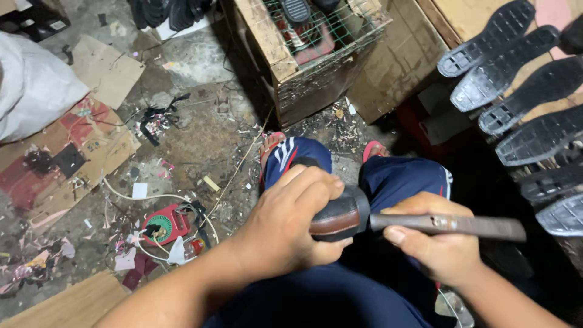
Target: The person sits on the floor holding a sandal on their lap and trims the edge of its sole with a curved hand blade, repositioning the sandal repeatedly to work around the edge. They then hammer the sole and wipe it with a cloth and a bottle of liquid.
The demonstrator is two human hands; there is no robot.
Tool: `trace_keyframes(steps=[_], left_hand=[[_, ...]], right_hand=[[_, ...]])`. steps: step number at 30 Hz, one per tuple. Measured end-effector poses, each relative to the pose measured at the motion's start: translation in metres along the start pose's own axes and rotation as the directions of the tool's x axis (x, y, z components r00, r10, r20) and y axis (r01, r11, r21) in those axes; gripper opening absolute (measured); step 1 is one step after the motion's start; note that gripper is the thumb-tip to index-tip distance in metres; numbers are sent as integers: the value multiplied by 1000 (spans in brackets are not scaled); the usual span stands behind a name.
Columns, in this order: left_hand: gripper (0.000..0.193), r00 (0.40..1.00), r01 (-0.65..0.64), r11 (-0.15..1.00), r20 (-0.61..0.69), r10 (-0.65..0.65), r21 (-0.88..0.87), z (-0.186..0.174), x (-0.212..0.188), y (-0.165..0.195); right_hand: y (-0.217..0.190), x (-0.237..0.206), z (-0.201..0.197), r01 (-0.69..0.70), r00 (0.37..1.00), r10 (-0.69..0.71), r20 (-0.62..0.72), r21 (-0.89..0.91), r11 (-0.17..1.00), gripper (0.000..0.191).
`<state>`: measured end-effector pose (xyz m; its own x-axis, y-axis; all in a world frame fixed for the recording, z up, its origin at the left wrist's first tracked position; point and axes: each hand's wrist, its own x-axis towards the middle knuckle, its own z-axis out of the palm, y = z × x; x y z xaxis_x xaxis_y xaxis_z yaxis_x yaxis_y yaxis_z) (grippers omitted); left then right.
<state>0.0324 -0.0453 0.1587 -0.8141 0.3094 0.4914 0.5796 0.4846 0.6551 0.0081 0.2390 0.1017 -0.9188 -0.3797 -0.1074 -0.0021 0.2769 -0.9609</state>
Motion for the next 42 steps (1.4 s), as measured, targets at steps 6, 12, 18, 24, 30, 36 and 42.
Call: trace_keyframes(steps=[6,12,18,24,30,36,42], left_hand=[[55,999,8,1000,-45,-7,20,7,-15,7],[51,916,152,939,-313,-251,-308,2,-27,9],[54,321,80,-512,509,-799,-855,18,-77,22],[56,559,224,-458,498,-663,-860,26,-97,-17],[49,619,102,-444,406,-673,-890,70,-88,-70],[52,644,80,-337,307,-701,-938,83,-83,-82],[60,666,142,-187,233,-709,-972,78,-77,-94]], right_hand=[[12,3,16,-114,992,122,21,547,830,15],[18,-6,27,115,982,-144,122,221,969,15],[3,-11,49,449,866,-455,207,78,890,22],[-1,-16,57,260,951,-262,165,31,965,19],[32,-8,68,90,996,-91,9,-232,969,15],[44,10,67,-23,1000,22,-17,-47,999,14],[33,20,90,207,975,-219,33,-477,854,25]])
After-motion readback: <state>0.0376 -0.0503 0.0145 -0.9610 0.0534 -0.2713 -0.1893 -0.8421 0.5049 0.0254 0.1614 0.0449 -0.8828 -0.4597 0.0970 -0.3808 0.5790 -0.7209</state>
